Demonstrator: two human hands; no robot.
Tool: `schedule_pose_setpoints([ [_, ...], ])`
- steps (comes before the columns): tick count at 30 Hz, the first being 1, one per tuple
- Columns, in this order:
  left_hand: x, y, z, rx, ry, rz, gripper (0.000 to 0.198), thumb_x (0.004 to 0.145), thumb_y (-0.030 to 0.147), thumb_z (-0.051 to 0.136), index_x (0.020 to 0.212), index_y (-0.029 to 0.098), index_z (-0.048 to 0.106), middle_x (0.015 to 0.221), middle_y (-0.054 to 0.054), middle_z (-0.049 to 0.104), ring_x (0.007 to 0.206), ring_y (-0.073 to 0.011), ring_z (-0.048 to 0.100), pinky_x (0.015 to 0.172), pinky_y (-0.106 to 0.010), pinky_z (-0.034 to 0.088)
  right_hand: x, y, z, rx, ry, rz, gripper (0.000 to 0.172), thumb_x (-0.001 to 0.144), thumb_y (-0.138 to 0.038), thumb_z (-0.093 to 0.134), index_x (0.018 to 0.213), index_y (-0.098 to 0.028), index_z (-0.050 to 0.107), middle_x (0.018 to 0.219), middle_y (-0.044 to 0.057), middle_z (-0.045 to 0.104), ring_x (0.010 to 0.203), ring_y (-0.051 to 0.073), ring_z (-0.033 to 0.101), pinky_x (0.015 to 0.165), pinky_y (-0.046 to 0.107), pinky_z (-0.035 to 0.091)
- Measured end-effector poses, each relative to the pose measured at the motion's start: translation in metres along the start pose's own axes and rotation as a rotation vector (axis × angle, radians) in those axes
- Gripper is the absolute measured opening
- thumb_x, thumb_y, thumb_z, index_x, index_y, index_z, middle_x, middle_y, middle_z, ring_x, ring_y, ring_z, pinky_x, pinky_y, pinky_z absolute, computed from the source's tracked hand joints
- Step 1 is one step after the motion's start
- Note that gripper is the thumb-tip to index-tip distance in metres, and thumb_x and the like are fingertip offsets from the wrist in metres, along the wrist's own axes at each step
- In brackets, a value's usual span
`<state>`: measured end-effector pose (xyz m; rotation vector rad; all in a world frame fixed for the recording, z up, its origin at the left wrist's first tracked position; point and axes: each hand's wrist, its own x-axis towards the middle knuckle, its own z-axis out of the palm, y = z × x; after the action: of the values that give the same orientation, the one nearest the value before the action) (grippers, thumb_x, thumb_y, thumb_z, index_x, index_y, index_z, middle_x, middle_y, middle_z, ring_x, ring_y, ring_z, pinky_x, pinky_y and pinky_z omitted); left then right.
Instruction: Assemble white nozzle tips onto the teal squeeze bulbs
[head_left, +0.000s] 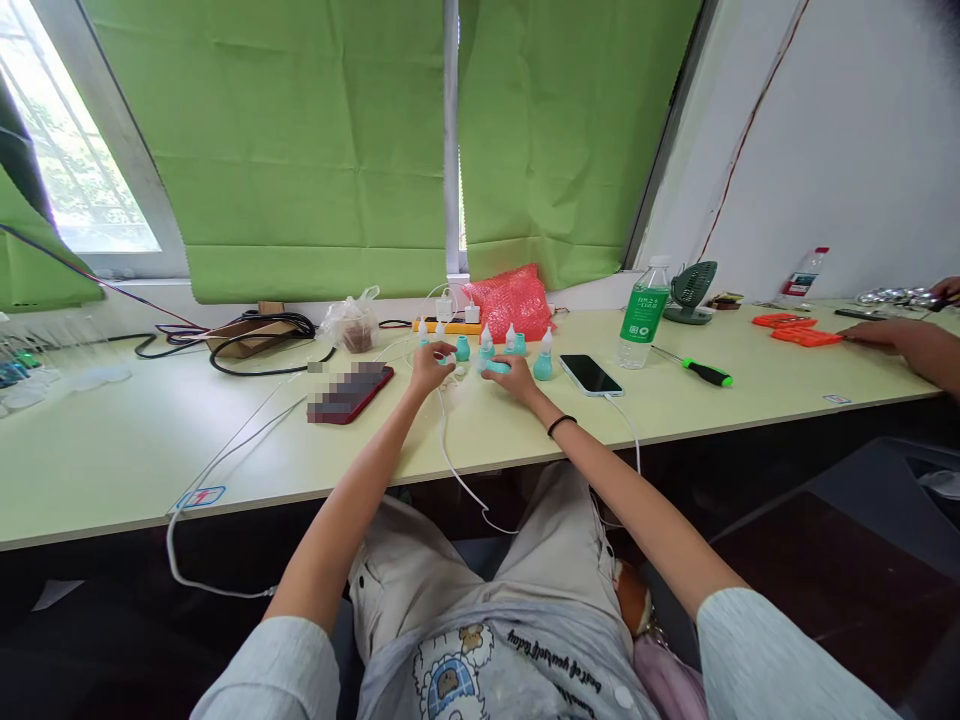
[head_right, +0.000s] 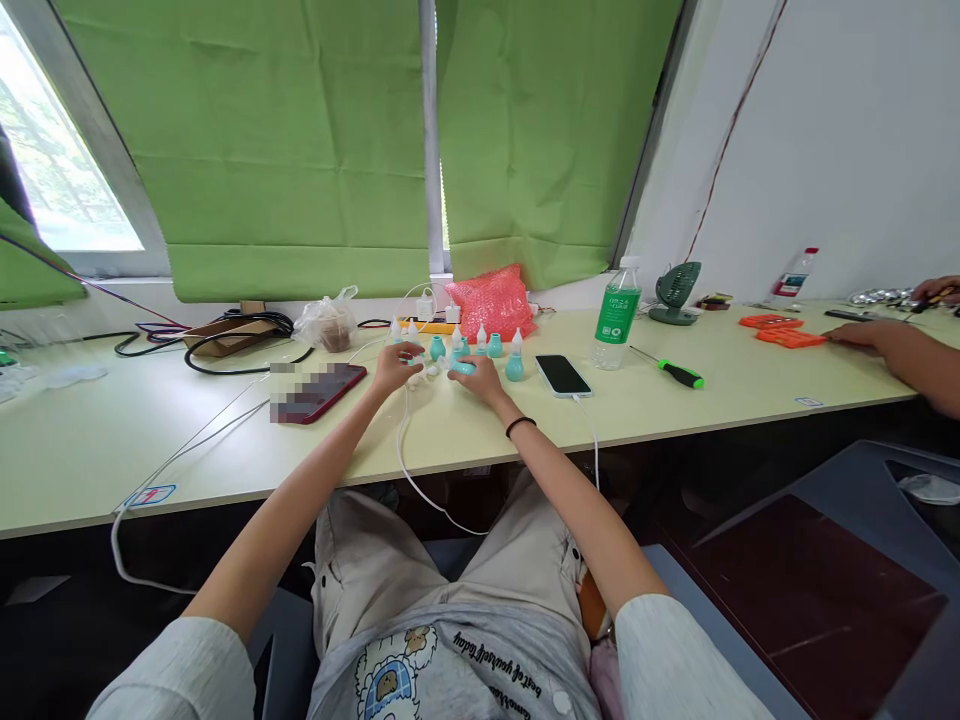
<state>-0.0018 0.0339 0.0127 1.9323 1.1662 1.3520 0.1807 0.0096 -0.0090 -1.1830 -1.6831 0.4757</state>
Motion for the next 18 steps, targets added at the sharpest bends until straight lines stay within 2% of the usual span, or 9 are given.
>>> schedule_pose_setpoints([
  [3, 0.0006, 0.0040, -0.0040, -0.173, -0.020, -0.039, 0.032, 0.050, 0.007, 0.062, 0.081, 0.014, 0.060, 0.085, -0.004, 0.061, 0.076, -0.0148, 0.056, 0.070, -0.028, 0.045, 0.0002, 0.0026, 0.0014, -0.112, 0.077, -0.072, 0.029, 0.055, -0.032, 0.062, 0.078, -0.015, 0.062, 0.082, 0.003, 0.062, 0.080, 0.019, 0.054, 0.072, 0.030, 0.041],
  [6, -0.0010, 0.0033, -0.0069, -0.333, -0.128, -0.110, 0.035, 0.048, 0.010, 0.067, 0.082, 0.012, 0.060, 0.081, -0.005, 0.063, 0.066, -0.0134, 0.059, 0.065, -0.029, 0.048, -0.0008, 0.0020, 0.0017, -0.194, 0.110, -0.131, 0.029, 0.059, -0.032, 0.060, 0.084, -0.016, 0.063, 0.089, 0.005, 0.062, 0.085, 0.020, 0.054, 0.079, 0.032, 0.038],
  [11, -0.0004, -0.0036, -0.0094, -0.517, -0.258, -0.236, 0.028, 0.050, 0.012, 0.071, 0.076, 0.007, 0.064, 0.068, -0.007, 0.064, 0.061, -0.0130, 0.060, 0.069, -0.030, 0.050, -0.0031, -0.0013, 0.0017, -0.297, 0.099, -0.209, 0.027, 0.059, -0.029, 0.061, 0.084, -0.019, 0.064, 0.087, 0.003, 0.061, 0.081, 0.019, 0.055, 0.074, 0.030, 0.040],
  [18, -0.0012, -0.0038, -0.0107, -0.629, -0.293, -0.312, 0.027, 0.051, 0.015, 0.074, 0.074, 0.006, 0.064, 0.069, -0.007, 0.066, 0.061, -0.0137, 0.062, 0.069, -0.028, 0.052, -0.0059, -0.0014, 0.0015, -0.398, 0.104, -0.263, 0.026, 0.062, -0.029, 0.059, 0.086, -0.019, 0.064, 0.086, 0.004, 0.060, 0.079, 0.019, 0.055, 0.073, 0.029, 0.041],
])
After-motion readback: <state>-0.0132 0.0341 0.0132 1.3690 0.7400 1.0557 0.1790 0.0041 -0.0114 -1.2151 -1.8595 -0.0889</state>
